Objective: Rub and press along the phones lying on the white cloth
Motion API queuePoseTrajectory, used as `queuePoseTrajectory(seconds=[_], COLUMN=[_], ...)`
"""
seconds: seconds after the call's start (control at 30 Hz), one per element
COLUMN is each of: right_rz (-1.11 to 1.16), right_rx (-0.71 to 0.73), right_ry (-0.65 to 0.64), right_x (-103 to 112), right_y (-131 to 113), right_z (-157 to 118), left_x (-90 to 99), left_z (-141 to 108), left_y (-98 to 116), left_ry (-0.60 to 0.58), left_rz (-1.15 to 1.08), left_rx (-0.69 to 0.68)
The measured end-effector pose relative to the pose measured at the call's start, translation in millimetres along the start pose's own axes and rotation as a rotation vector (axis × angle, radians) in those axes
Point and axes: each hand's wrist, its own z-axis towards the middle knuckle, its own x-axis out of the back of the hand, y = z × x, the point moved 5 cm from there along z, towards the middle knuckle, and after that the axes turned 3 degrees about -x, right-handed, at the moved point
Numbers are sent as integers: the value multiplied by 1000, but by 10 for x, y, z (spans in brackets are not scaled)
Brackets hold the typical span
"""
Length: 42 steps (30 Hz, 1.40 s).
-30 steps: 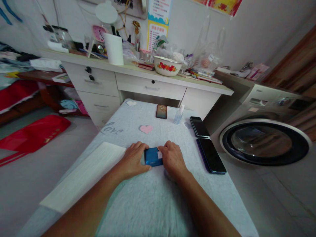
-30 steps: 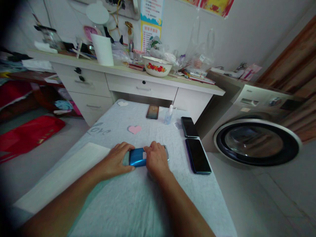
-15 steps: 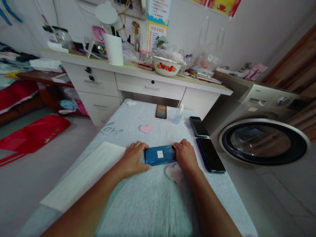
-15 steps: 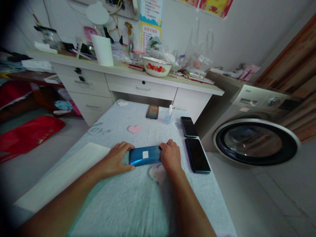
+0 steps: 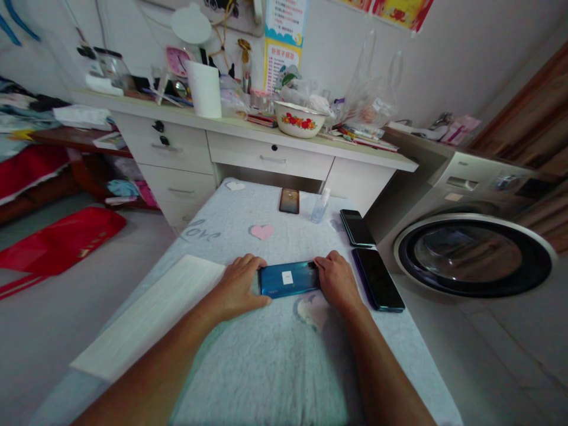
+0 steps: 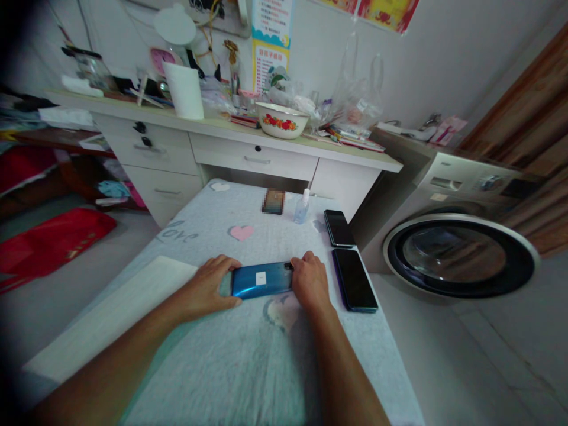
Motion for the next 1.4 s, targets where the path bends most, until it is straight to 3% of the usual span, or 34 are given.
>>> queuePoseTrajectory(seconds=[0.5,0.9,1.4], right_rz=[180,109,82], right_rx=[248,68,48], right_ry=[-78,-67,29], right_x=[83,73,-15], right_y=[-164,130,-35], right_z=[-67,-2,50], left_x=[6,19,5], left_z=[-2,-2,-4], left_y=[-3,18,18], left_ry=[-2,-25,-1], left_rz=[-13,-12,-12], left_rx=[8,16,-17])
